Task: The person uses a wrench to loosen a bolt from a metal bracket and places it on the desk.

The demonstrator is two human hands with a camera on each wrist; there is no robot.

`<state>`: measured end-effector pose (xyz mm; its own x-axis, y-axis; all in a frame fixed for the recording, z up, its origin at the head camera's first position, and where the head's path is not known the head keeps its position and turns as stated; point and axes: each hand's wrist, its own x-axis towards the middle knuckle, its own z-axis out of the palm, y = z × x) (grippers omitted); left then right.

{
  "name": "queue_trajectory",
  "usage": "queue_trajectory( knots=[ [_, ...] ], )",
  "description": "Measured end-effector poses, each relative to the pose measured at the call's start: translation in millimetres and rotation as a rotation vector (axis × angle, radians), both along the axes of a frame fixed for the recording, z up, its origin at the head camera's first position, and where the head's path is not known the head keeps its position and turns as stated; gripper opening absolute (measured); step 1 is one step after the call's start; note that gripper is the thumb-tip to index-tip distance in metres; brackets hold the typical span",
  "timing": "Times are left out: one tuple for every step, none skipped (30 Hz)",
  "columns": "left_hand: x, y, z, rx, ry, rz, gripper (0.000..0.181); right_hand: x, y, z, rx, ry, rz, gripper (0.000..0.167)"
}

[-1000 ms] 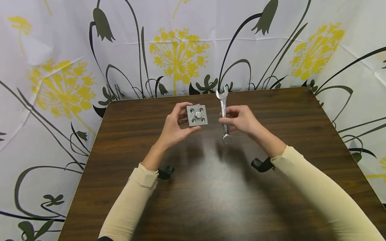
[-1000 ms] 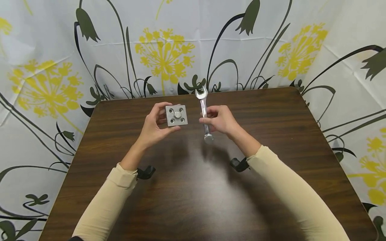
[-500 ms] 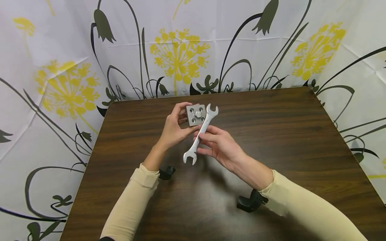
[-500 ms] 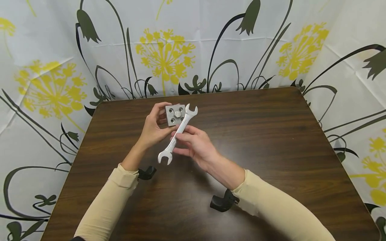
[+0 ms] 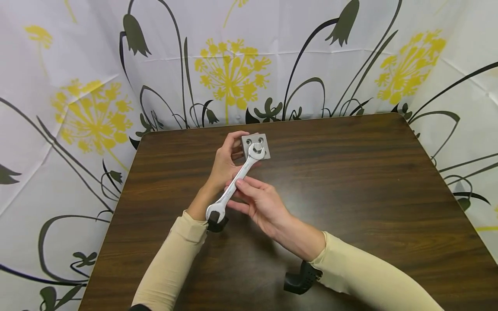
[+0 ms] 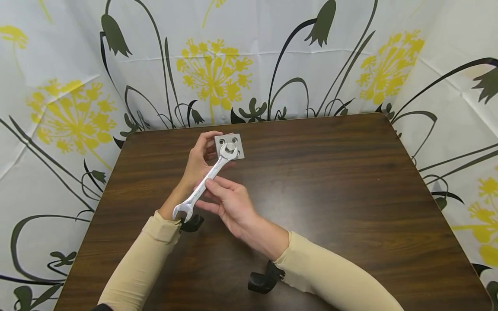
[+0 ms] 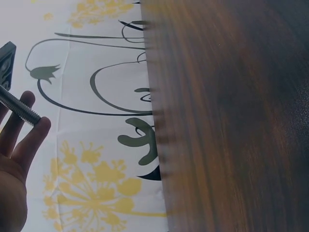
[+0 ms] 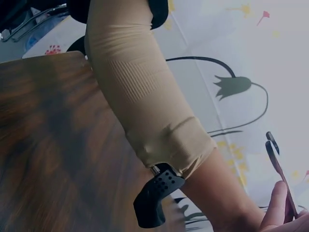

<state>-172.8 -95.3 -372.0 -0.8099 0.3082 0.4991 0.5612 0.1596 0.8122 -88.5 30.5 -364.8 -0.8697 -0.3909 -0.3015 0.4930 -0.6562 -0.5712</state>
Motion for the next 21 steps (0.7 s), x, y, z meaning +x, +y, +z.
queue_trajectory(
  knots=[
    [0.2,0.3,0.0,0.002,-0.005,0.002,0.070,-1.0,-1.4,-0.8,-0.004,-0.007,-0.002,0.026],
    [0.7,0.5,0.0,0.003,-0.007,0.005,0.070,-2.0,-2.4,-1.4,-0.009,-0.013,-0.002,0.024],
    [1.0,0.7,0.1,0.001,-0.008,0.007,0.070,-3.1,-3.2,-1.7,-0.013,-0.015,-0.002,0.024],
    [1.5,0.9,0.3,0.000,-0.006,0.009,0.070,-4.4,-3.7,-1.8,-0.019,-0.023,-0.002,0.022],
    [1.7,1.1,0.7,-0.003,0.000,0.011,0.069,-5.8,-4.2,-2.0,-0.023,-0.024,-0.003,0.022],
    [1.9,1.3,1.1,-0.006,0.006,0.013,0.069,-7.2,-4.5,-2.1,-0.028,-0.029,-0.003,0.021],
    [2.0,1.7,1.6,-0.006,0.011,0.014,0.069,-8.5,-4.6,-2.1,-0.031,-0.028,-0.004,0.020],
    [2.0,2.0,1.9,-0.007,0.017,0.017,0.069,-9.7,-4.6,-2.1,-0.034,-0.025,-0.003,0.021],
    [1.5,2.2,2.1,-0.005,0.020,0.019,0.068,-10.7,-4.5,-2.1,-0.032,-0.022,-0.001,0.021],
    [1.2,2.4,2.2,-0.004,0.024,0.020,0.068,-11.7,-4.3,-2.3,-0.024,-0.023,0.005,0.021],
    [0.9,2.4,2.2,-0.004,0.025,0.020,0.068,-12.3,-4.0,-2.6,-0.012,-0.020,0.011,0.022],
    [0.4,2.2,1.9,-0.002,0.023,0.019,0.068,-12.7,-3.4,-3.1,0.006,-0.016,0.018,0.024],
    [0.0,1.8,1.4,0.002,0.020,0.016,0.068,-12.9,-2.7,-3.6,0.030,-0.009,0.027,0.026],
    [-0.3,1.3,0.8,0.002,0.019,0.015,0.068,-12.8,-1.8,-4.2,0.058,0.004,0.036,0.028],
    [-0.5,0.9,0.3,0.005,0.018,0.011,0.068,-12.8,-0.6,-5.1,0.088,0.018,0.046,0.030],
    [-0.8,0.3,-0.4,0.006,0.019,0.010,0.069,-12.6,0.7,-6.1,0.120,0.028,0.056,0.032],
    [-1.3,-0.3,-1.3,0.005,0.019,0.012,0.069,-12.6,2.3,-7.2,0.149,0.041,0.066,0.034],
    [-1.7,-0.7,-2.0,0.004,0.021,0.014,0.069,-12.6,4.0,-8.6,0.177,0.054,0.076,0.035],
    [-2.0,-0.9,-2.4,0.005,0.023,0.015,0.069,-12.7,6.0,-9.7,0.203,0.067,0.086,0.036],
    [-2.5,-1.1,-3.0,0.002,0.027,0.018,0.069,-13.1,8.0,-10.6,0.223,0.074,0.095,0.037],
    [-2.9,-1.2,-3.3,0.002,0.033,0.018,0.069,-13.9,10.2,-11.6,0.241,0.075,0.104,0.037]
  ],
)
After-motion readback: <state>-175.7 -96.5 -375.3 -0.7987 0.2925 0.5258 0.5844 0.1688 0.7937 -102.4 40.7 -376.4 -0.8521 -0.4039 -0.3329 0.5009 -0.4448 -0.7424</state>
